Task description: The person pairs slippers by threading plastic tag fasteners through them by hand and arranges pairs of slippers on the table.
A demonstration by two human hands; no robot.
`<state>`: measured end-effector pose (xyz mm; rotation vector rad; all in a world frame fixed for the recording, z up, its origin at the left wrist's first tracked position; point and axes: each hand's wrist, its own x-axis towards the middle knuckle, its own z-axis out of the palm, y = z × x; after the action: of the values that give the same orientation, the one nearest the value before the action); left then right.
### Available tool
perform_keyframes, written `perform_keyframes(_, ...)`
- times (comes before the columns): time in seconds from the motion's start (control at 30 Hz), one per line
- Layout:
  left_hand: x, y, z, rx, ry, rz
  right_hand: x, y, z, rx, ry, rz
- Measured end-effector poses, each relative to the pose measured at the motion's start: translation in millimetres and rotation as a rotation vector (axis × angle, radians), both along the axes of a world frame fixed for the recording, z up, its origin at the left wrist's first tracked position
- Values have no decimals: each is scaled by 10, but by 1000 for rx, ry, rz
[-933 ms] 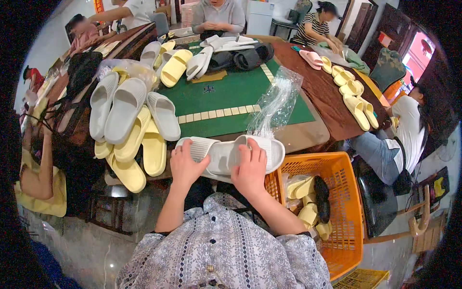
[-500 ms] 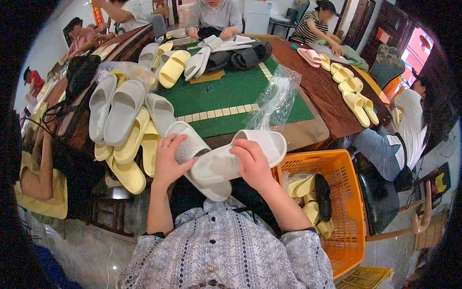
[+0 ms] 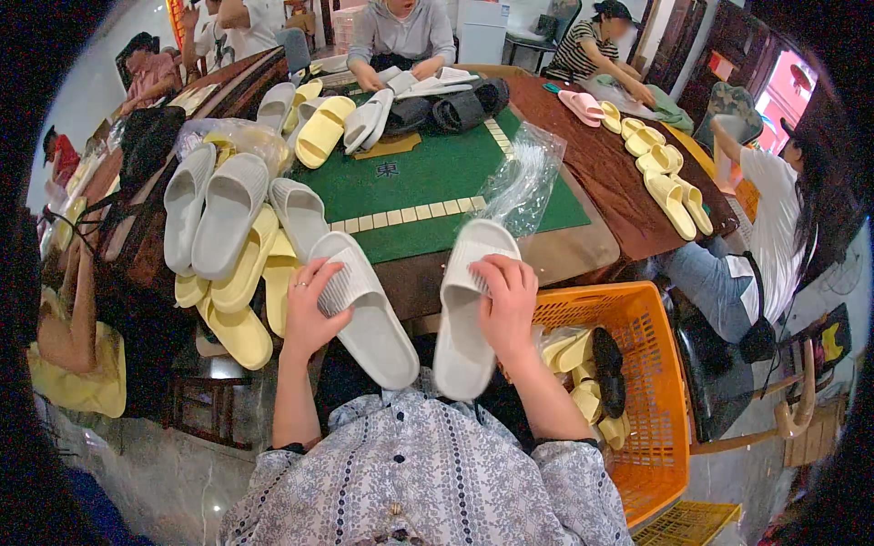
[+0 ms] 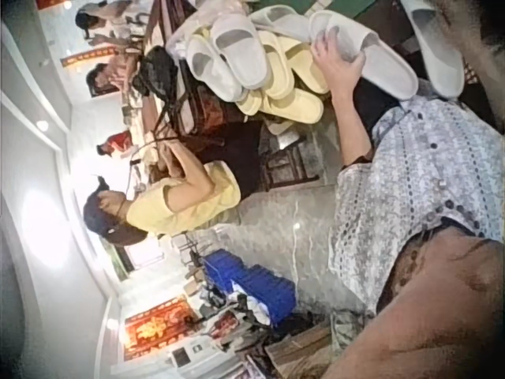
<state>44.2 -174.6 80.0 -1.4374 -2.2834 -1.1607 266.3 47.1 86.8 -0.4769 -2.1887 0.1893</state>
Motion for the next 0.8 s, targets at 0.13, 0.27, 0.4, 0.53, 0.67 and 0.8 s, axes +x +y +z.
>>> perform_keyframes(0.13,-51,-4,172,76,24,-55,-347,-13,257,50,63,137)
perform_keyframes(0.27,-76,116,260,9,72,-81,-965,134,69,-17,101,284)
perform_keyframes(0.4,-195,317,-18,-66,60,-84,-1324,290,-381,-301,34,415)
perform_keyframes(0.53,-193,434,-204,-43,127,-19,-1246,534,-459,-632,45,663)
perform_keyframes(0.67,-139,552,-293,-59,52,-44,-1177,1039,-291,-381,45,355)
perform_keyframes(0.8,-166,796,-417,-48,17,-66,-1057,1620,-550,-118,-313,191)
